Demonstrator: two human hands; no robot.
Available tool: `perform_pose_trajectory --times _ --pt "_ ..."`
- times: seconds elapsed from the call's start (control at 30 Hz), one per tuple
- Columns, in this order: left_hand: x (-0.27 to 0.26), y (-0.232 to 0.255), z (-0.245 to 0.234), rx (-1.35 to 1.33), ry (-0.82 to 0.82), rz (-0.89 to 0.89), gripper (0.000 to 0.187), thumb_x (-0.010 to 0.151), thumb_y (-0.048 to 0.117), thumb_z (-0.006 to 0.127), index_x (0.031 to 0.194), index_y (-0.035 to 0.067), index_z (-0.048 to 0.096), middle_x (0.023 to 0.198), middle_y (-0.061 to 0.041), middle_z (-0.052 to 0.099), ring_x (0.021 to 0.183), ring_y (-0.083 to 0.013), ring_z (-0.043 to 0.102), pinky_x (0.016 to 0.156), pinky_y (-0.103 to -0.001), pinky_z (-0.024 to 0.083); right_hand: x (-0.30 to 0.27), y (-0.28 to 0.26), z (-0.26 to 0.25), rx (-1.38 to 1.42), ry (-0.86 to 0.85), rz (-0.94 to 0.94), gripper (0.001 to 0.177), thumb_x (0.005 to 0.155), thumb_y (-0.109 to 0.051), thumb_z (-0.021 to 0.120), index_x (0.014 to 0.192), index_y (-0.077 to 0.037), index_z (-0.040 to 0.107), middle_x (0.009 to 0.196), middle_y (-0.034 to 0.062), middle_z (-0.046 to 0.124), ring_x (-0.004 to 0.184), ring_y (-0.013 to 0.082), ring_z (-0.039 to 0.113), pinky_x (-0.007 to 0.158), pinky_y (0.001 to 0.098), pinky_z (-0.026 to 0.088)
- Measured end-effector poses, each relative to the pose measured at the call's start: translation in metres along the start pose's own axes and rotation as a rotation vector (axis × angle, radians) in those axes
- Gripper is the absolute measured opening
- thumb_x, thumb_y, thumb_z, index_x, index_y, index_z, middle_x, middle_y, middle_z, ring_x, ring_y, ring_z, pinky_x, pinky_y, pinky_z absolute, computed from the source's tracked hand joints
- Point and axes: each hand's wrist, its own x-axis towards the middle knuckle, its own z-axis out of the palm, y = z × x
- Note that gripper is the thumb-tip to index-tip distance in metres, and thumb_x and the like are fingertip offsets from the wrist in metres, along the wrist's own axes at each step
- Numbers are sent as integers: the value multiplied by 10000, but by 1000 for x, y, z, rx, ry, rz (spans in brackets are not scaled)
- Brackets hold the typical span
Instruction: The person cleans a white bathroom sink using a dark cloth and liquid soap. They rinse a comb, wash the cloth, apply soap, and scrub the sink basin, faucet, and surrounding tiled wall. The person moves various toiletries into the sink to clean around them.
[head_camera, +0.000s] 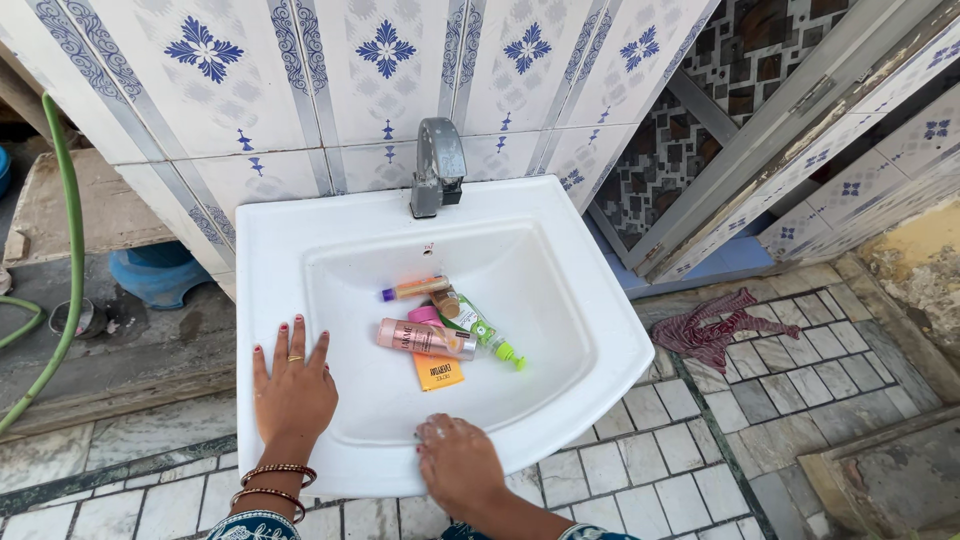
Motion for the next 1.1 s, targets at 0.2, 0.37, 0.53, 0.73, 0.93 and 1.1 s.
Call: perform_pose_trajectory --times 0.2,0.37,0.53,0.73,0.93,1.1 --pt "-7 4 -26 -34 -52 59 469 939 308 499 1404 323 560 1661 34 273 1540 -140 190 1270 -441 124 22 -30 21 78 7 -270 461 992 -238 515 1373 10 595 1382 234 576 1222 375 561 1003 481 445" --pt "-26 17 -37 9 -517 357 375 1041 334 400 1198 225 722 1408 104 609 1507 -70 349 1352 -375 122 -42 133 -58 -109 173 -151 338 897 -197 556 1196 -94 676 1306 135 661 1287 304 560 1169 482 341" --pt "-48 79 -1 -227 -678 407 544 1046 485 304 1445 190 527 1503 13 520 1420 -151 459 1179 -336 389 -14 246 -135 -457 -230 218 580 967 -304 436 1545 -316 394 1701 -19 199 1524 127 104 1263 437 7" --pt "-38 213 36 -552 -852 631 642 1080 479 233 1613 122 205 1692 -74 211 1557 -245 217 1269 -376 177 81 297 -154 -350 137 164 584 1010 -292 446 1579 -306 315 1658 54 247 1534 233 190 1243 447 148" --pt "-9 355 44 -852 -760 500 815 1095 523 344 1607 -18 14 1706 -200 14 1595 -293 30 1282 -383 128 187 324 -170 -296 138 83 577 1026 -285 456 1584 -272 309 1664 72 247 1538 252 200 1244 449 168" --pt "12 398 94 -1270 -550 81 795 1072 500 371 1624 56 9 1718 -152 12 1589 -268 29 1281 -376 128 215 336 -169 -400 120 -167 562 1007 -284 463 1556 -216 365 1651 81 264 1526 265 204 1237 445 162"
